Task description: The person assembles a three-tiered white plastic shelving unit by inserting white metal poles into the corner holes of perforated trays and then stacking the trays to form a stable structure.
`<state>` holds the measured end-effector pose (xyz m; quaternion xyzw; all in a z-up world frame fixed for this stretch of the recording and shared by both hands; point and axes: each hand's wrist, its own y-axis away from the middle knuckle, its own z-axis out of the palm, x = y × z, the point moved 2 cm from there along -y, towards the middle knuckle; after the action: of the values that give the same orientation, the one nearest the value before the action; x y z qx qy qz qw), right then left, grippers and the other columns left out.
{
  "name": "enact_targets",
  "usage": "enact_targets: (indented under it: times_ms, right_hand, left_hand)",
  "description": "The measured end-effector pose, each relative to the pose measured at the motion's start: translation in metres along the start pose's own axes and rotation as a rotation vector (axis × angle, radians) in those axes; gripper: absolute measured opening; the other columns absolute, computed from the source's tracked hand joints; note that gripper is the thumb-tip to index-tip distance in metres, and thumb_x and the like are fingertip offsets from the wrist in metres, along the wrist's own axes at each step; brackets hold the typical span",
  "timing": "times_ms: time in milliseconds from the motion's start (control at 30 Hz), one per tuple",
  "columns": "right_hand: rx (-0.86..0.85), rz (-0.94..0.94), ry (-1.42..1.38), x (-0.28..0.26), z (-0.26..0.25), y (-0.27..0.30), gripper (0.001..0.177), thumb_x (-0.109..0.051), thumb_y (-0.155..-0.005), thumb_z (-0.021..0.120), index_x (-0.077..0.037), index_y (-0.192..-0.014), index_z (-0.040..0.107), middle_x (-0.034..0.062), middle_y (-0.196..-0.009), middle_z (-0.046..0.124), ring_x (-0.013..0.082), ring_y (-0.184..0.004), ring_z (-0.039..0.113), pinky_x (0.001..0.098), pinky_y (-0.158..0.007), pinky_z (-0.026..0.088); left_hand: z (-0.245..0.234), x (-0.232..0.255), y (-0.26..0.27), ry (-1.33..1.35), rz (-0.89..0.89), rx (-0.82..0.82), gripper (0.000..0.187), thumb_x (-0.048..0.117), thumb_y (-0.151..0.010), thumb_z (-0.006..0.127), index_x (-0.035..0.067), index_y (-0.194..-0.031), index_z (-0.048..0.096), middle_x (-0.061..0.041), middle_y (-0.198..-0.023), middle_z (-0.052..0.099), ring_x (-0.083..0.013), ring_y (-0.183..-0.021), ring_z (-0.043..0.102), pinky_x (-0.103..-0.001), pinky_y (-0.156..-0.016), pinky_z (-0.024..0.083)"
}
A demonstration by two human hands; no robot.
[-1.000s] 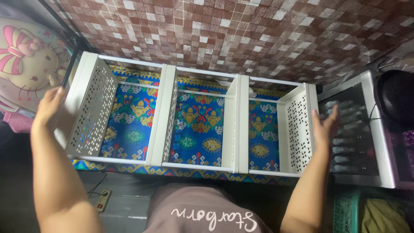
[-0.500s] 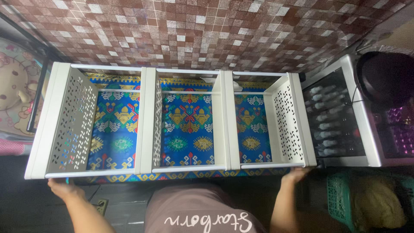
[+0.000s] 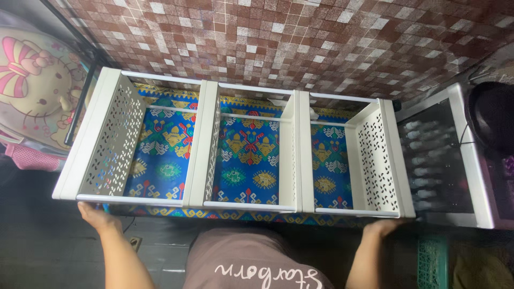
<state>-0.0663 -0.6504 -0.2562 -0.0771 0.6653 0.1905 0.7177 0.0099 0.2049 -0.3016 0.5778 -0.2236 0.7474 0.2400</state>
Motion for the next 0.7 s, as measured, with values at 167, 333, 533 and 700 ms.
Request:
enact_targets:
  times_ms: [167,333,533,700]
  right_hand:
    - [-0.007,0.052,0.19,-0.055,-0.029,-0.03,0.101,-0.081,-0.096,0.01,-0.009,-0.166,0.006,0.0214,-0.172,0.008,0.039,-0.158,0.009,0.0617,-0.125,0.008]
    - [-0.086,-0.145,0.21,-0.122,-0.033,-0.046,0.08,-0.06,-0.099,0.051,-0.009,-0.156,0.026,0.0156,-0.158,0.041,0.0265,-0.141,0.048,0.0452,-0.114,0.042]
    - [-0.08,-0.674,0.816,-0.196,-0.001,-0.033,0.037,-0.027,-0.113,0.069,-0.004,-0.14,0.058,0.0176,-0.133,0.067,0.0332,-0.121,0.063,0.0474,-0.104,0.046]
    - [-0.124,-0.746,0.974,-0.243,0.089,-0.036,0.047,-0.03,-0.107,0.067,-0.018,-0.151,0.059,0.0221,-0.138,0.065,0.043,-0.122,0.06,0.0526,-0.097,0.045]
  left_hand:
    - [-0.016,0.034,-0.017,-0.1,0.234,-0.037,0.029,0.03,-0.122,0.04,0.004,-0.112,0.05,-0.004,-0.11,0.056,-0.0128,-0.1,0.053,-0.031,-0.093,0.048]
    - [-0.038,0.084,-0.068,-0.34,0.393,-0.037,0.041,0.026,-0.128,0.044,-0.006,-0.104,0.051,-0.009,-0.095,0.055,-0.0157,-0.083,0.048,-0.031,-0.074,0.039]
    - [-0.006,0.118,-0.148,-0.264,0.184,-0.456,0.049,0.017,-0.12,0.02,-0.009,-0.147,0.052,-0.019,-0.139,0.066,-0.0284,-0.126,0.066,-0.033,-0.104,0.056]
    - [0.085,0.148,-0.187,-1.041,0.57,-0.243,0.047,0.023,-0.123,0.028,-0.01,-0.127,0.061,-0.03,-0.11,0.07,-0.0458,-0.094,0.068,-0.05,-0.078,0.055]
